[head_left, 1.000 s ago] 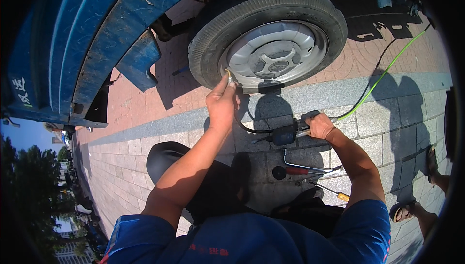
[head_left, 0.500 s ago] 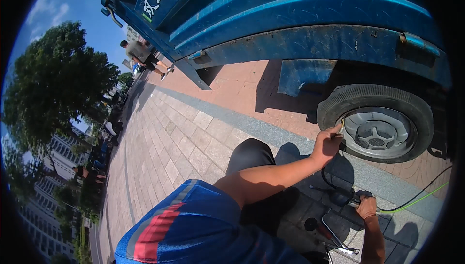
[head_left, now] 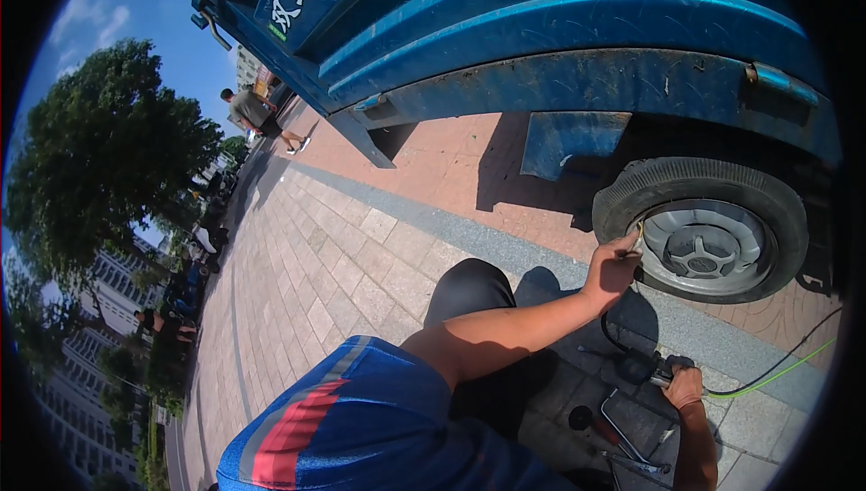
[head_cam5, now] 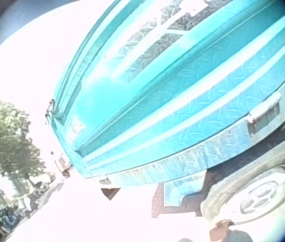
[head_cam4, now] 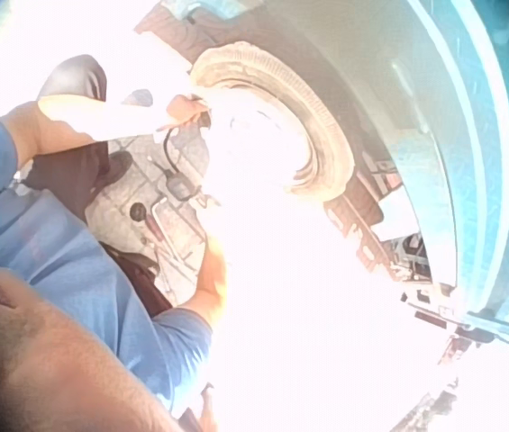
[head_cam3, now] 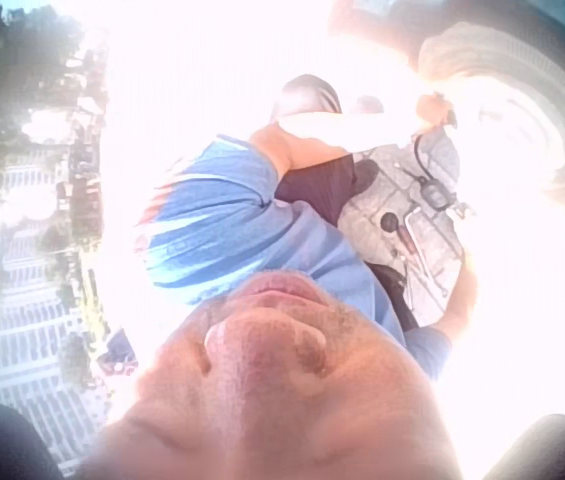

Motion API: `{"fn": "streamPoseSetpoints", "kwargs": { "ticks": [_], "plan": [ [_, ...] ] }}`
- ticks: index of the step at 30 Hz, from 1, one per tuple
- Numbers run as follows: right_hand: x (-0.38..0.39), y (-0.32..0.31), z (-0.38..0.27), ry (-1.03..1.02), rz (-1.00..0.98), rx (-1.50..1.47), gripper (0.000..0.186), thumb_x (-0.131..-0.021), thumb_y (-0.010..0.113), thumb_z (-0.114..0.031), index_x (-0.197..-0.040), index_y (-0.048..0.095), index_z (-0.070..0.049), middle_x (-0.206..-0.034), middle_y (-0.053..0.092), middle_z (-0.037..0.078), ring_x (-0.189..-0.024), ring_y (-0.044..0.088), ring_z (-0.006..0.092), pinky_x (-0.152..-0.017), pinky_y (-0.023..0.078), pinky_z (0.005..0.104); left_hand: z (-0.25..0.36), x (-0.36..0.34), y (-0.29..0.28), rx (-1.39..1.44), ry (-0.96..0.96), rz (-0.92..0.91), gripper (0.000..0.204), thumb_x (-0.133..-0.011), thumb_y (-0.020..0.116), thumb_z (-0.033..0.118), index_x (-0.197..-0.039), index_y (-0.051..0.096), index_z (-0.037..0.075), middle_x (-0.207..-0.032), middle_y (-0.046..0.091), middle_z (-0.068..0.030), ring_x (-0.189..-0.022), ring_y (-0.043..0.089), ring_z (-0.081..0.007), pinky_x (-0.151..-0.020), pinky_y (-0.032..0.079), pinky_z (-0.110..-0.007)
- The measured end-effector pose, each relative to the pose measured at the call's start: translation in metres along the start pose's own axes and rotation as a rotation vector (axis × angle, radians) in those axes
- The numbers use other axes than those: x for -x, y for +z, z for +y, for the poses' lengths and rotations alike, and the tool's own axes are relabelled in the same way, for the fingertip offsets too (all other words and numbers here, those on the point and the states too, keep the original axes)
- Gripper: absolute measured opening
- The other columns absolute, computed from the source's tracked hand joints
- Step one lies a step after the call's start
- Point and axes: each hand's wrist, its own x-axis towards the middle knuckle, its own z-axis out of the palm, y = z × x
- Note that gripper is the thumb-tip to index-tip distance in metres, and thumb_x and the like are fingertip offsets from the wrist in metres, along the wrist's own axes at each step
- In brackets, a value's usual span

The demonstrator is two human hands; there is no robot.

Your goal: Using tools to remove and replace a tire on a small vehicle wheel.

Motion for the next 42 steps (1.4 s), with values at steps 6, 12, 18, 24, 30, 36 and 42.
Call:
{"fn": "streamPoseSetpoints", "kwargs": {
  "ticks": [6,12,18,24,30,36,42],
  "plan": [
    [-0.021,-0.028,-0.018,-0.001,-0.117,-0.013,0.038,-0.071,0.075,-0.038,-0.091,0.073,-0.006,-0.078,0.072,0.020,-0.075,0.071,0.0373,-0.071,0.056,0.0462,0.023,0.002,-0.009,0.008,-0.017,0.053,0.047,-0.098,0.062,0.009,-0.144,0.053,-0.002,-0.065,0.055,0.0022,-0.054,0.049,-0.0065,-0.049,0.041,-0.024],
    [-0.008,-0.029,-0.014,-0.007,-0.117,0.011,0.038,-0.073,0.074,-0.039,-0.090,0.072,-0.005,-0.074,0.071,0.019,-0.071,0.071,0.0369,-0.070,0.057,0.0459,0.028,0.008,0.001,0.061,-0.059,0.002,0.048,-0.099,0.060,0.008,-0.144,0.050,-0.007,-0.070,0.059,-0.0006,-0.055,0.049,-0.0065,-0.049,0.041,-0.023],
    [-0.006,-0.034,-0.019,0.011,-0.125,0.002,0.038,-0.073,0.073,-0.038,-0.091,0.072,-0.004,-0.075,0.071,0.019,-0.072,0.071,0.0365,-0.070,0.057,0.0453,0.023,0.009,-0.003,0.029,-0.088,-0.021,0.046,-0.101,0.058,0.008,-0.145,0.051,-0.002,-0.103,0.069,-0.0055,-0.062,0.057,-0.0090,-0.053,0.047,-0.024],
    [-0.008,-0.039,-0.022,0.007,-0.128,0.000,0.038,-0.074,0.072,-0.038,-0.091,0.072,-0.004,-0.076,0.071,0.019,-0.074,0.071,0.0359,-0.071,0.057,0.0448,0.025,0.008,-0.004,0.029,-0.080,-0.021,0.046,-0.101,0.058,0.008,-0.145,0.051,-0.002,-0.103,0.069,-0.0056,-0.062,0.057,-0.0091,-0.053,0.047,-0.024],
    [-0.007,-0.034,-0.020,0.001,-0.115,0.000,0.038,-0.075,0.072,-0.038,-0.092,0.072,-0.004,-0.076,0.071,0.019,-0.074,0.071,0.0357,-0.071,0.057,0.0448,0.027,0.008,-0.002,0.028,-0.085,-0.034,0.047,-0.101,0.058,0.008,-0.146,0.049,-0.003,-0.102,0.070,-0.0057,-0.062,0.057,-0.0093,-0.053,0.047,-0.024],
    [-0.008,-0.031,-0.020,0.012,-0.132,-0.003,0.039,-0.074,0.072,-0.037,-0.093,0.072,-0.003,-0.078,0.071,0.019,-0.074,0.071,0.0355,-0.071,0.057,0.0443,0.026,0.008,-0.002,0.038,-0.071,-0.035,0.048,-0.101,0.058,0.008,-0.146,0.049,-0.004,-0.103,0.069,-0.0056,-0.062,0.057,-0.0092,-0.053,0.046,-0.025],
    [-0.009,-0.035,-0.021,-0.002,-0.147,-0.005,0.039,-0.074,0.073,-0.035,-0.094,0.071,-0.002,-0.078,0.071,0.019,-0.075,0.071,0.0355,-0.071,0.057,0.0434,0.026,0.008,-0.003,0.036,-0.075,-0.031,0.048,-0.101,0.058,0.008,-0.146,0.048,-0.004,-0.103,0.069,-0.0055,-0.062,0.056,-0.0093,-0.053,0.046,-0.025]
  ]
}}
